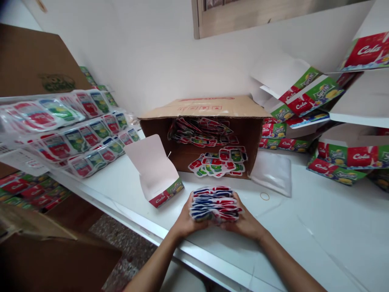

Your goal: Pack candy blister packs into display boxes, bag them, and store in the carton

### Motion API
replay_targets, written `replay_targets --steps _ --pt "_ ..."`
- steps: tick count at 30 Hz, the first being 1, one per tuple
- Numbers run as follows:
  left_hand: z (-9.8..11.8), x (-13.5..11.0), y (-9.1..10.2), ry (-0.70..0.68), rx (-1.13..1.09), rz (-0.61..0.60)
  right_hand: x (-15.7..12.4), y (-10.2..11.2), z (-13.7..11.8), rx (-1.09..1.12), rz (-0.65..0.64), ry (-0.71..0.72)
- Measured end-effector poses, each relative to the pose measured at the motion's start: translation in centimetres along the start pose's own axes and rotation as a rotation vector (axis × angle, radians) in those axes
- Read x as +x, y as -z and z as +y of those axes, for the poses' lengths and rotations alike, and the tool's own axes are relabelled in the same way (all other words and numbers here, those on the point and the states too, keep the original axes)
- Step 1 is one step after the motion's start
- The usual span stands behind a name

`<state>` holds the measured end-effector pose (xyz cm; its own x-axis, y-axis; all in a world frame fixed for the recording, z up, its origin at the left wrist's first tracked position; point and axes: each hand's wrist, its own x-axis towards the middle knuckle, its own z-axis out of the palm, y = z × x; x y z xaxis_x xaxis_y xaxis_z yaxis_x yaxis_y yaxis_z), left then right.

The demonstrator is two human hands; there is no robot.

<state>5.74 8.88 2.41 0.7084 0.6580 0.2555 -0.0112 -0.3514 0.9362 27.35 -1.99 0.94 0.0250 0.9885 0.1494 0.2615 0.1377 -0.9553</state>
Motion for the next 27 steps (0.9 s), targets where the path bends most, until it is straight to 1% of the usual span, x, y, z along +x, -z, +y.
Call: replay_targets --steps 2,4,7,10,12,15,16,18,22,24,27 --pt "0.7 0.5 -0.2 -0.036 0.04 0.054 0.4 -0.1 -0.2 -0.097 0.034 0.036" --pt "1.2 0.9 -0.2 -0.042 0.071 0.07 0.8 0.0 -0.5 -0.169 0.045 0.057" --pt "1.2 1.2 0.2 -0.022 0.03 0.042 1.2 0.1 -0.5 -0.099 0.033 0.036" --pt "0.4 1.2 0.5 -0.022 -0.068 0.003 1.7 0.0 -0.2 0.022 0.004 0.044" --pt "0.0 1.1 0.6 -0.032 -0.059 0.013 1.9 -0.1 0.0 -0.009 -0.015 0.059" --pt "0.0 0.9 0.7 -0.057 0.011 0.049 2.1 -0.1 0.3 -0.101 0.027 0.033" --pt "0.1 0.8 0.7 -0.067 0.02 0.052 2.1 -0.1 0.3 -0.097 0.037 0.023" --pt "0.3 0.7 0.9 -0.067 0.012 0.033 2.1 0.0 0.3 -0.038 0.004 0.012" --pt "0.4 0.6 1.1 0.003 -0.04 -0.023 2.0 0.0 0.1 0.061 -0.084 0.015" --pt "0.6 0.7 1.1 0.018 -0.051 -0.018 2.0 0.0 0.1 0.054 -0.075 0.021" --pt "1.0 0.6 1.0 0.007 -0.028 0.04 2.1 0.0 0.2 0.018 -0.017 0.035"
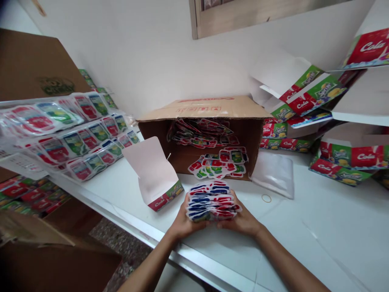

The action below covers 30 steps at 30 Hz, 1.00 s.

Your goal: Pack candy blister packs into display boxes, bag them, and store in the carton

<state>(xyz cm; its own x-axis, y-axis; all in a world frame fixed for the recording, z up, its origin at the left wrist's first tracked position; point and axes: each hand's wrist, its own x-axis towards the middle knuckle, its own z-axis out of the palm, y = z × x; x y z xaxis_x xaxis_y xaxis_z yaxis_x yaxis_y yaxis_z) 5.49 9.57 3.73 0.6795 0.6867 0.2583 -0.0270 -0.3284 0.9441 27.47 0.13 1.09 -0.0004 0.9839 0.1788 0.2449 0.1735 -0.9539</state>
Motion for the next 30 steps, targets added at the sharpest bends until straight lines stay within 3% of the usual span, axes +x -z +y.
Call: replay_targets --steps 6,10,15,18,22,26,30 --pt "-0.3 -0.3 0.4 0.038 -0.023 -0.01 0.4 -0.3 0.1 -0.033 -0.084 -0.019" --pt "-0.6 -0.6 0.0 0.006 -0.01 0.07 0.6 -0.9 0.1 -0.012 -0.033 -0.021" --pt "2.3 -0.5 0.3 0.069 -0.151 0.153 2.7 -1.3 -3.0 -0.048 0.029 -0.025" --pt "5.5 0.4 2.9 0.161 -0.195 0.271 6.7 -2.2 -7.3 0.055 -0.026 0.005" --pt "8.4 2.2 8.5 0.157 -0.161 0.549 14.0 -5.4 -11.8 0.255 -0.122 -0.03" --pt "7.9 2.9 13.1 0.286 -0.171 0.566 19.5 -9.3 -12.0 0.137 -0.139 -0.136" --pt "5.5 2.6 15.0 0.405 -0.1 0.649 21.5 -11.0 -10.2 -0.045 -0.118 -0.177"
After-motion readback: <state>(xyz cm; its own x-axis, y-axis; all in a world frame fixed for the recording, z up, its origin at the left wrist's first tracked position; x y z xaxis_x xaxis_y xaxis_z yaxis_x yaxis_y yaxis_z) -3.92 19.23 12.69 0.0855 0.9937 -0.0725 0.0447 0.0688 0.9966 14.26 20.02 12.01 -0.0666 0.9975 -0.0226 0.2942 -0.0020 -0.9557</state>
